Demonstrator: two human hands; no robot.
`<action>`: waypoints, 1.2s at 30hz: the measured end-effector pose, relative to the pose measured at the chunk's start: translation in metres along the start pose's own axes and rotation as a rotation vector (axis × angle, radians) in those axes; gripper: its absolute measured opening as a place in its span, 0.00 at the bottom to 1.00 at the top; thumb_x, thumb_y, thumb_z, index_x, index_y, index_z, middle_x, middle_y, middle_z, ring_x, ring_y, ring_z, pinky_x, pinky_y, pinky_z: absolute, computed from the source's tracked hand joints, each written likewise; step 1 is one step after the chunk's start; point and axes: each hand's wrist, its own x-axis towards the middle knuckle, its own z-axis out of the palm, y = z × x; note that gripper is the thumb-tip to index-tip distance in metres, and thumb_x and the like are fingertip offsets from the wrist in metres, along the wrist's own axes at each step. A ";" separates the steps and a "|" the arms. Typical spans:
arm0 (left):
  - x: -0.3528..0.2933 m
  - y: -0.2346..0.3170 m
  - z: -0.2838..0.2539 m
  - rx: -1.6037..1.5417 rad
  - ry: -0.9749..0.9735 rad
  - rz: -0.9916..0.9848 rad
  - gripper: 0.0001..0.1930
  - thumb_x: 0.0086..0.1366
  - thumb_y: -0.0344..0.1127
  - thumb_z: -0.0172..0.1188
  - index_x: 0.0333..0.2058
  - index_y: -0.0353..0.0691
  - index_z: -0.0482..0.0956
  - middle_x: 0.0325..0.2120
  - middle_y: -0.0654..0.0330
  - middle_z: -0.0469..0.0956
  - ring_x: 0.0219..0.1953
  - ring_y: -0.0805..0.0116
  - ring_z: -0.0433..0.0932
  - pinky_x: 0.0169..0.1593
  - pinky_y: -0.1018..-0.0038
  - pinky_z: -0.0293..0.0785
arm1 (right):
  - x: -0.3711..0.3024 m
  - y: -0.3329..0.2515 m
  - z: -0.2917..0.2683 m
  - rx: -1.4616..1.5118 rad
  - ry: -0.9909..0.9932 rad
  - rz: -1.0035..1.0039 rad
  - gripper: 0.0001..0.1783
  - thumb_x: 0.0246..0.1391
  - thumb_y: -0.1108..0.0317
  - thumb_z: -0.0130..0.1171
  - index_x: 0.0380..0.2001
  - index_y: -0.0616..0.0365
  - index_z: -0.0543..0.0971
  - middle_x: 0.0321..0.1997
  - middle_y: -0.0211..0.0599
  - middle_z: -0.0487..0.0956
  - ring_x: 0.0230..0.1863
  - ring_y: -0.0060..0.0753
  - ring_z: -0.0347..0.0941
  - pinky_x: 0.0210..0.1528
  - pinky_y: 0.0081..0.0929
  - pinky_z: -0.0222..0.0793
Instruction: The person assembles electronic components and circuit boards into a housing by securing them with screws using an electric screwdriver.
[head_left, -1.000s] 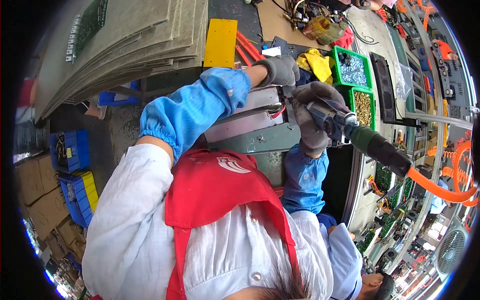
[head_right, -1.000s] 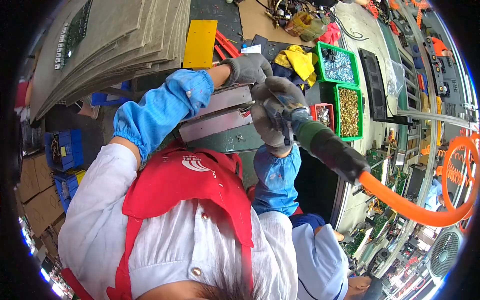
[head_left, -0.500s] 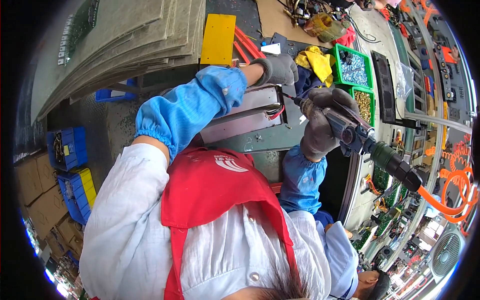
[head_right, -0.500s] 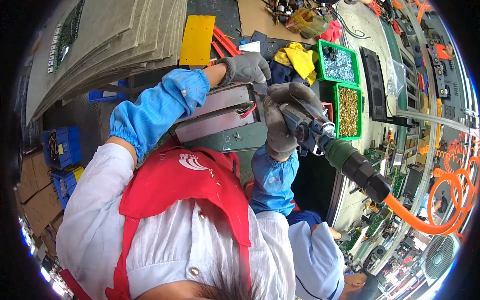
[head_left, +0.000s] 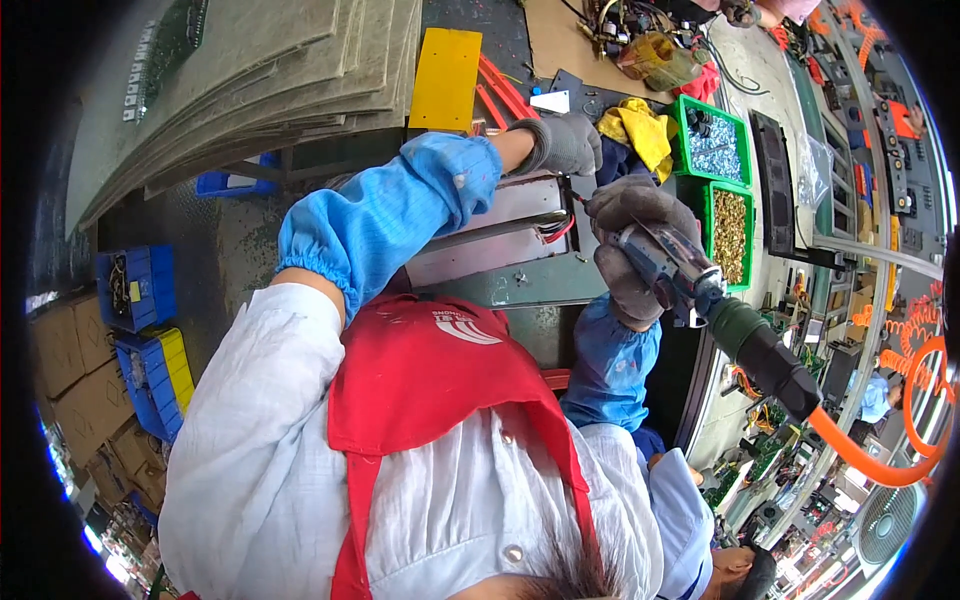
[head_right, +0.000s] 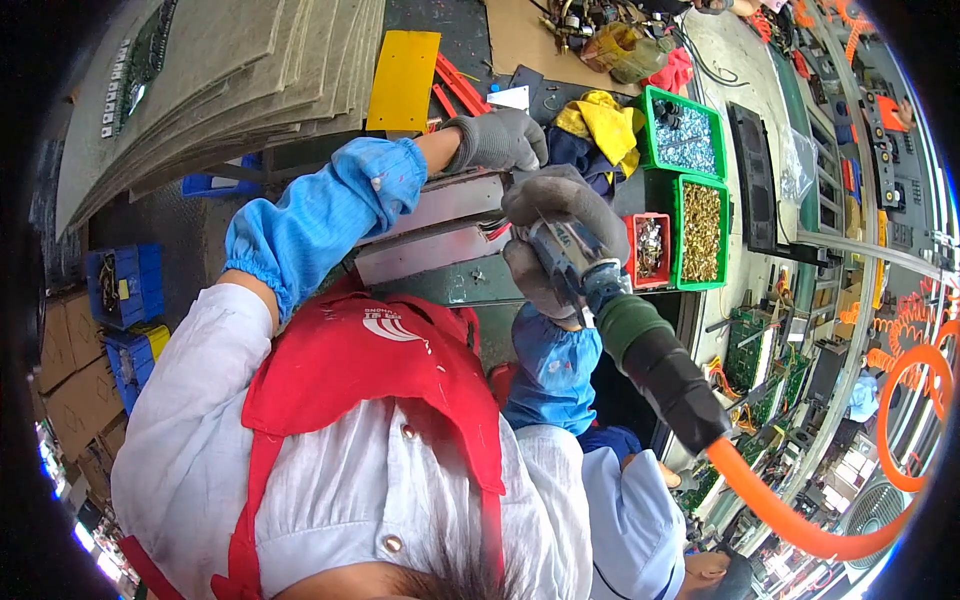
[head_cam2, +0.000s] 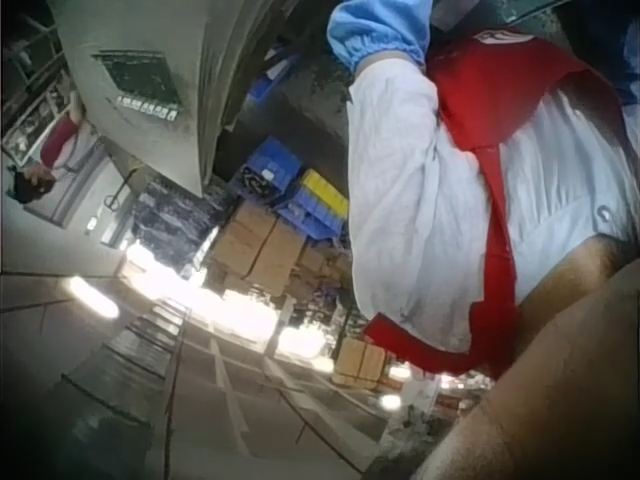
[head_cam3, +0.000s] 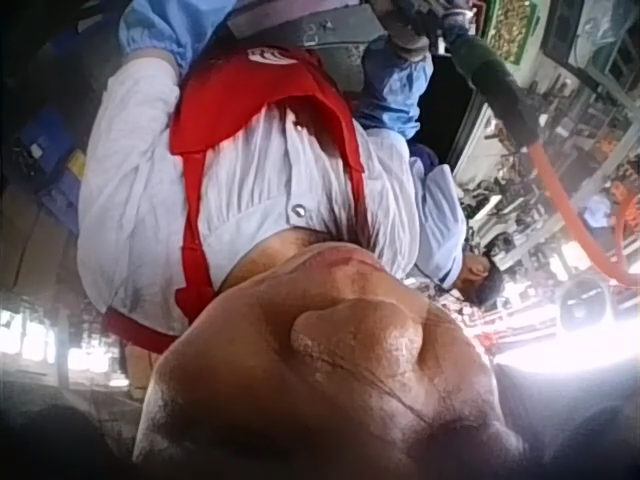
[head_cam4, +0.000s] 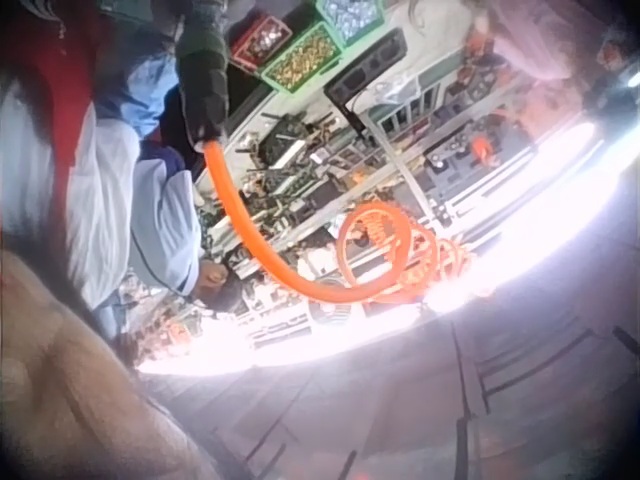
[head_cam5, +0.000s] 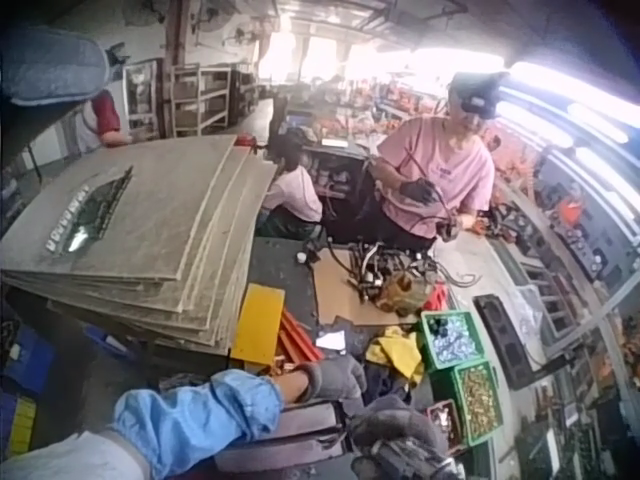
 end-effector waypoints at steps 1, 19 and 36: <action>0.000 0.000 0.001 0.000 0.000 0.000 0.15 0.50 0.32 0.63 0.39 0.37 0.83 0.32 0.58 0.83 0.32 0.69 0.80 0.38 0.73 0.75 | 0.000 0.002 0.001 -0.006 -0.001 -0.002 0.25 0.44 0.65 0.68 0.45 0.63 0.72 0.27 0.39 0.75 0.31 0.34 0.73 0.35 0.30 0.70; -0.012 0.011 0.006 0.030 0.096 -0.008 0.13 0.52 0.29 0.61 0.39 0.38 0.83 0.34 0.55 0.83 0.38 0.66 0.80 0.44 0.70 0.74 | -0.015 0.016 0.014 -0.182 0.394 0.023 0.30 0.35 0.85 0.64 0.48 0.60 0.73 0.34 0.40 0.79 0.35 0.37 0.76 0.41 0.36 0.75; -0.009 0.011 0.006 0.126 0.114 -0.002 0.12 0.52 0.31 0.61 0.37 0.39 0.83 0.32 0.56 0.83 0.35 0.66 0.81 0.42 0.70 0.75 | 0.000 -0.005 0.021 0.091 0.502 -0.069 0.32 0.35 0.74 0.64 0.50 0.64 0.73 0.33 0.45 0.79 0.34 0.40 0.76 0.39 0.35 0.74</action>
